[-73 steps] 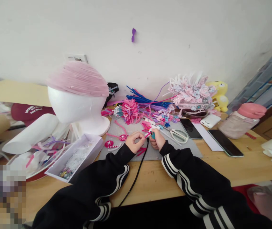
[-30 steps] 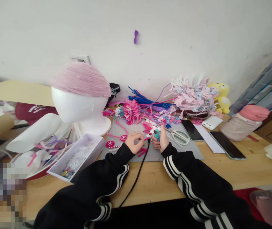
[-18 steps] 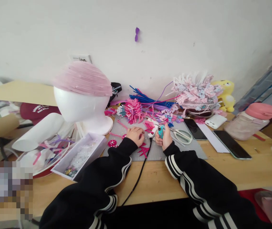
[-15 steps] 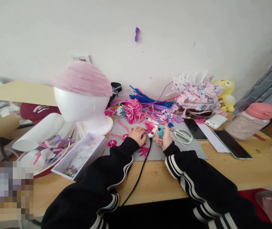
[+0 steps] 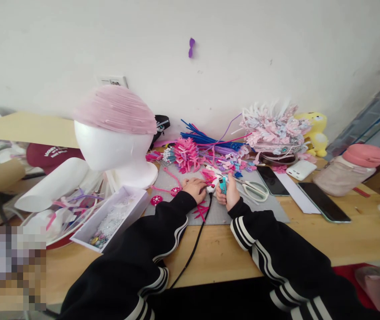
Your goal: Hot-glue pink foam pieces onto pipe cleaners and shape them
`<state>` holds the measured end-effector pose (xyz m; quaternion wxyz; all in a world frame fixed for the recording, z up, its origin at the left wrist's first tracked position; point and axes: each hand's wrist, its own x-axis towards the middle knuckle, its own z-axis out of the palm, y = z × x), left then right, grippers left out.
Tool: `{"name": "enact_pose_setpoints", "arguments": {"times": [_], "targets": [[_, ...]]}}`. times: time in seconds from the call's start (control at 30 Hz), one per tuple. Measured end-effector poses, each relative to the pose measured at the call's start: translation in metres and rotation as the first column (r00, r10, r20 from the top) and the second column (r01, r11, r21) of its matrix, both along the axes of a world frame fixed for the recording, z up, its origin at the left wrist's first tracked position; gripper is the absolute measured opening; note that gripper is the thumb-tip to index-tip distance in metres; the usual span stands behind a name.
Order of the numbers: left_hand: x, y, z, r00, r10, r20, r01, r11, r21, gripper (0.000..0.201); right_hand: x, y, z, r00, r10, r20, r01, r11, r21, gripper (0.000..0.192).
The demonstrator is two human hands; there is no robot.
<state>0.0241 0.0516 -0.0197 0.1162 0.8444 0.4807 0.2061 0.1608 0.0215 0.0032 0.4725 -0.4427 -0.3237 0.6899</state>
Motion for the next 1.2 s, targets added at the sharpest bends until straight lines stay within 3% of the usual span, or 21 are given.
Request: {"name": "enact_pose_setpoints", "arguments": {"times": [0.17, 0.3, 0.43, 0.63, 0.8, 1.2], "targets": [[0.000, -0.004, 0.004, 0.999, 0.023, 0.047, -0.025, 0.998, 0.054, 0.020, 0.001, 0.000, 0.000, 1.000, 0.006, 0.010, -0.006, 1.000, -0.001, 0.062], [-0.003, -0.006, 0.007, 0.980, 0.124, 0.154, -0.144, 0.981, 0.130, 0.016, 0.001, -0.001, 0.001, 0.999, 0.036, 0.038, -0.035, 0.999, -0.024, 0.062], [-0.009, -0.007, 0.007, 0.930, 0.218, 0.295, -0.251, 0.965, 0.077, 0.010, 0.000, -0.002, 0.001, 0.996, 0.055, 0.065, -0.052, 0.998, -0.044, 0.060], [-0.014, -0.012, 0.004, 0.851, 0.128, 0.509, -0.131, 0.991, -0.030, 0.012, 0.001, -0.004, 0.001, 0.994, 0.042, 0.098, -0.039, 0.999, -0.029, 0.055], [-0.009, -0.024, 0.003, 0.795, 0.044, 0.605, -0.083, 0.996, 0.038, 0.017, 0.001, -0.004, 0.002, 0.993, 0.045, 0.110, -0.042, 0.998, -0.037, 0.053], [-0.006, -0.032, 0.008, 0.763, 0.132, 0.632, -0.145, 0.989, -0.032, 0.021, 0.003, -0.002, -0.001, 0.987, 0.058, 0.153, -0.051, 0.997, -0.049, 0.049]]}}
